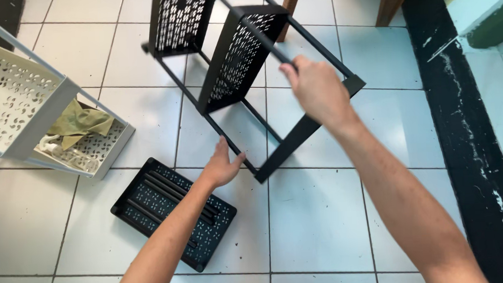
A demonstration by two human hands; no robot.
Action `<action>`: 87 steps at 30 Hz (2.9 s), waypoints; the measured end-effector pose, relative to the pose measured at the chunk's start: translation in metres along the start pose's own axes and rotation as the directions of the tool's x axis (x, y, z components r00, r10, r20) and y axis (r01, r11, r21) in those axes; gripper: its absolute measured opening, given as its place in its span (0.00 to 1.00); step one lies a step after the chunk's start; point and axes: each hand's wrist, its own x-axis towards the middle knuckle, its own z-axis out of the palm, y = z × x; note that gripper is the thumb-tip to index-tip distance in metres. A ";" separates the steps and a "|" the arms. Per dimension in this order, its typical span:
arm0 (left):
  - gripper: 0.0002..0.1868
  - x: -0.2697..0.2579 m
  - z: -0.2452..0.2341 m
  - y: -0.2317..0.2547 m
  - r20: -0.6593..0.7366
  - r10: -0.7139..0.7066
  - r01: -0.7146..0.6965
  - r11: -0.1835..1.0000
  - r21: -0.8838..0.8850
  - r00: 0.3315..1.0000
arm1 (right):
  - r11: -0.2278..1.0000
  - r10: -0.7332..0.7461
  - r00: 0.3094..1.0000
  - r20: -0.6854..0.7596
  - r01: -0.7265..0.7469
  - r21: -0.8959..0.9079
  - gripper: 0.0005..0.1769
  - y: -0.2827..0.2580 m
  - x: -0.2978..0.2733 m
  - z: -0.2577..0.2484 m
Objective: The person disassembles a black perforated metal shelving unit by hand. They remove trays and legs one by one, placing the parts on the tiled floor. The unit is taken apart into separate trays and leg pieces.
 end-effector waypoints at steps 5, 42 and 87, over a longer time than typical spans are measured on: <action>0.28 -0.026 -0.029 0.054 0.084 -0.152 0.120 0.944 0.306 0.985 | 0.987 0.030 0.996 0.089 -0.015 -0.160 0.22 -0.040 -0.039 0.012; 0.03 0.130 -0.175 0.090 -0.586 0.360 0.103 0.786 0.610 0.726 | 0.906 -0.360 0.931 -0.069 0.366 0.211 0.12 -0.058 -0.113 -0.004; 0.30 0.134 -0.085 0.175 -0.511 0.210 0.085 0.866 0.494 0.834 | 0.690 0.474 0.858 0.201 -0.503 0.521 0.27 -0.043 -0.068 0.010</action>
